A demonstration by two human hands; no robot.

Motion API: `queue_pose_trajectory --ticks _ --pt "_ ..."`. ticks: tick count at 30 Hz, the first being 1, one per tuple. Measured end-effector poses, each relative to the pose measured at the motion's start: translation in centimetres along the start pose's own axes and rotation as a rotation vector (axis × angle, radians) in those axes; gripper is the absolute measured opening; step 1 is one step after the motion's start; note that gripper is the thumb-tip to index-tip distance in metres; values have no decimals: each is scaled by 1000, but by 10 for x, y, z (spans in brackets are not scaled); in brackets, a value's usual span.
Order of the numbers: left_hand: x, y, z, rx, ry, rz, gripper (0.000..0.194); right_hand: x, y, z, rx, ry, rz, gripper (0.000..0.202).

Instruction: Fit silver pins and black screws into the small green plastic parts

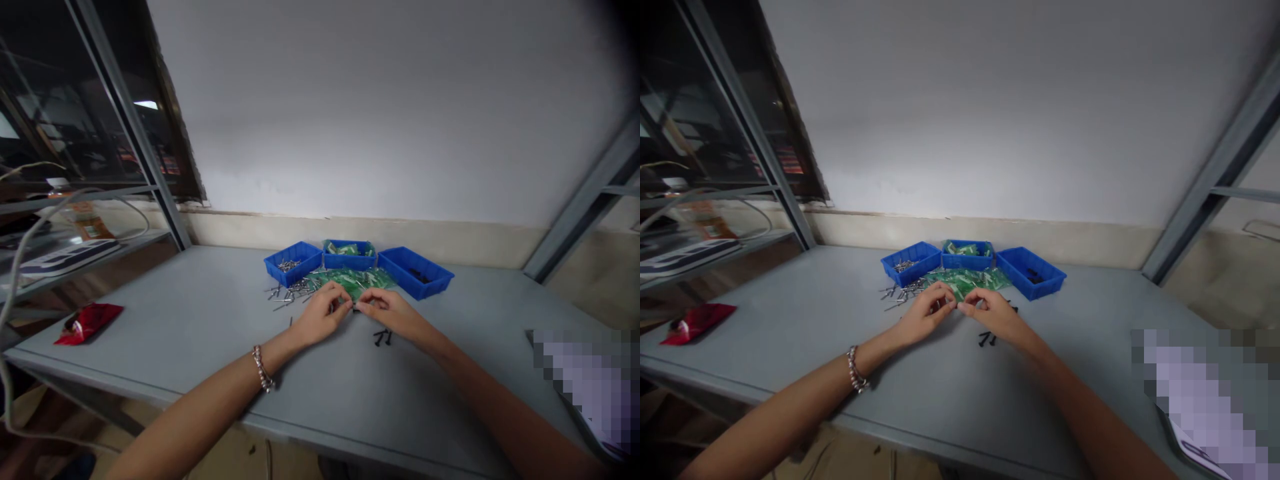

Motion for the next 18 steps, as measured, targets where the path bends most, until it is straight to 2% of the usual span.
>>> queue_pose_trajectory --ticks 5,12,18 --pt "-2 4 2 34 33 -2 11 1 5 -1 42 -15 -57 37" --pt "-3 8 3 78 40 -64 10 3 2 3 85 -31 -159 26" --pt "-2 5 3 58 34 -86 14 2 0 3 78 -28 -146 18"
Point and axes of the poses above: each hand's wrist, its own z-axis away from the middle knuckle, its own x-axis out of the palm, y = z × x, the point moved 6 cm from there along -z, towards the middle knuckle, and after that the axes turned 2 degrees about -y, right-handed, at the moved point
